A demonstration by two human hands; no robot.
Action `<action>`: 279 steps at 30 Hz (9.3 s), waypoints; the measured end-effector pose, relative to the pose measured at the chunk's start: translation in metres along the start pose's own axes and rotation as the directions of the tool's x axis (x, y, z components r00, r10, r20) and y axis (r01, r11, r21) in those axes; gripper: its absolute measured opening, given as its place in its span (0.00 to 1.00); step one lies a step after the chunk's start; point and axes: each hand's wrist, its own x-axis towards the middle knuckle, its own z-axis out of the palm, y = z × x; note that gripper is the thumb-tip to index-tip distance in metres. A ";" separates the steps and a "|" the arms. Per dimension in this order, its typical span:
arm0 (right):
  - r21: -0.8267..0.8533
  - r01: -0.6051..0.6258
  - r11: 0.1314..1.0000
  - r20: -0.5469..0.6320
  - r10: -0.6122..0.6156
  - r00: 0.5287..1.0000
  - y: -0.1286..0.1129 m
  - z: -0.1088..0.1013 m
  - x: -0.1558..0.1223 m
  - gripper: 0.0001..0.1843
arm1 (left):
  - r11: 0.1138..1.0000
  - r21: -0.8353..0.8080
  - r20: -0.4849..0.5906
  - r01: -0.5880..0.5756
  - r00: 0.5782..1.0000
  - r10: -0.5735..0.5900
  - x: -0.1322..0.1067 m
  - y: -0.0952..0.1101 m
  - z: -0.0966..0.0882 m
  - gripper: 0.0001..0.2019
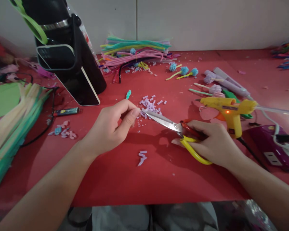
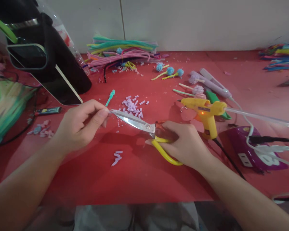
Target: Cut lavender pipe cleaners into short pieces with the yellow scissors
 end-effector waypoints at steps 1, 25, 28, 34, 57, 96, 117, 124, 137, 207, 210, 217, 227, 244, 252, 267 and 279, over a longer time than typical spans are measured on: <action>0.000 0.007 1.000 0.001 -0.007 1.000 0.000 0.000 0.000 0.27 | 1.000 -0.002 0.001 -0.003 1.000 0.003 0.000 0.000 0.000 0.11; -0.047 -0.014 0.999 -0.037 0.012 0.999 0.002 0.000 0.001 0.30 | 0.979 0.152 -0.062 -0.133 0.988 0.144 0.001 -0.009 -0.004 0.06; -0.047 -0.006 0.999 -0.046 0.003 0.999 0.003 -0.001 0.000 0.30 | 0.968 0.184 -0.079 -0.168 0.980 0.185 0.001 -0.009 -0.006 0.05; -0.027 -0.006 1.000 -0.040 0.005 0.999 0.003 -0.001 -0.001 0.30 | 0.944 0.231 -0.121 -0.234 0.956 0.266 0.000 -0.014 -0.011 0.04; -0.032 0.004 0.999 0.018 -0.004 1.000 0.001 -0.001 0.001 0.24 | 0.903 0.342 -0.077 -0.260 0.950 0.302 -0.001 -0.011 -0.007 0.07; -0.029 0.026 0.999 -0.020 -0.027 0.999 0.002 -0.002 0.000 0.28 | 0.937 0.261 -0.045 -0.234 0.966 0.254 -0.001 -0.010 -0.009 0.07; -0.032 0.034 0.999 0.005 -0.034 0.999 0.004 -0.002 0.000 0.27 | 0.947 0.254 -0.025 -0.195 0.978 0.208 -0.002 -0.010 -0.008 0.08; -0.023 0.051 0.998 0.000 -0.051 0.999 0.002 -0.002 0.001 0.23 | 0.946 0.250 -0.025 -0.206 0.975 0.219 -0.002 -0.011 -0.008 0.07; -0.026 0.034 0.999 -0.071 -0.036 0.997 0.001 -0.001 -0.001 0.31 | 0.953 0.107 0.084 -0.283 0.958 0.275 -0.001 -0.008 -0.013 0.05; -0.066 0.027 0.997 -0.064 -0.031 0.997 0.004 -0.001 0.002 0.28 | 0.978 -0.121 -0.030 0.172 0.984 -0.177 0.010 -0.016 -0.004 0.08; -0.081 0.024 0.996 -0.059 -0.029 0.998 0.004 -0.001 0.002 0.28 | 0.974 -0.116 -0.035 0.195 0.979 -0.200 0.009 -0.019 -0.003 0.07; -0.081 0.027 0.996 -0.062 -0.032 0.998 0.004 0.000 0.002 0.28 | 0.973 -0.107 -0.034 0.206 0.977 -0.210 0.010 -0.016 -0.003 0.12; -0.073 0.036 0.997 -0.080 -0.042 0.996 0.003 -0.001 0.001 0.27 | 0.994 -0.016 0.058 0.107 0.993 -0.106 0.006 -0.014 -0.001 0.14; -0.101 0.041 0.994 -0.040 -0.046 0.998 0.004 -0.001 0.000 0.27 | 0.996 0.056 0.073 -0.069 0.995 0.065 0.005 -0.011 -0.004 0.08; -0.117 0.063 0.991 -0.035 -0.067 0.997 0.003 -0.001 0.002 0.28 | 0.992 0.093 0.084 -0.084 0.994 0.076 0.004 -0.012 -0.003 0.09; -0.120 0.059 0.991 -0.051 -0.065 0.997 0.004 0.000 0.001 0.24 | 0.993 0.051 0.080 -0.103 0.992 0.099 0.004 -0.013 -0.002 0.10; -0.107 0.055 0.993 -0.041 -0.059 0.997 0.001 -0.001 0.000 0.28 | 0.991 0.058 0.095 -0.118 0.989 0.113 0.003 -0.014 -0.002 0.09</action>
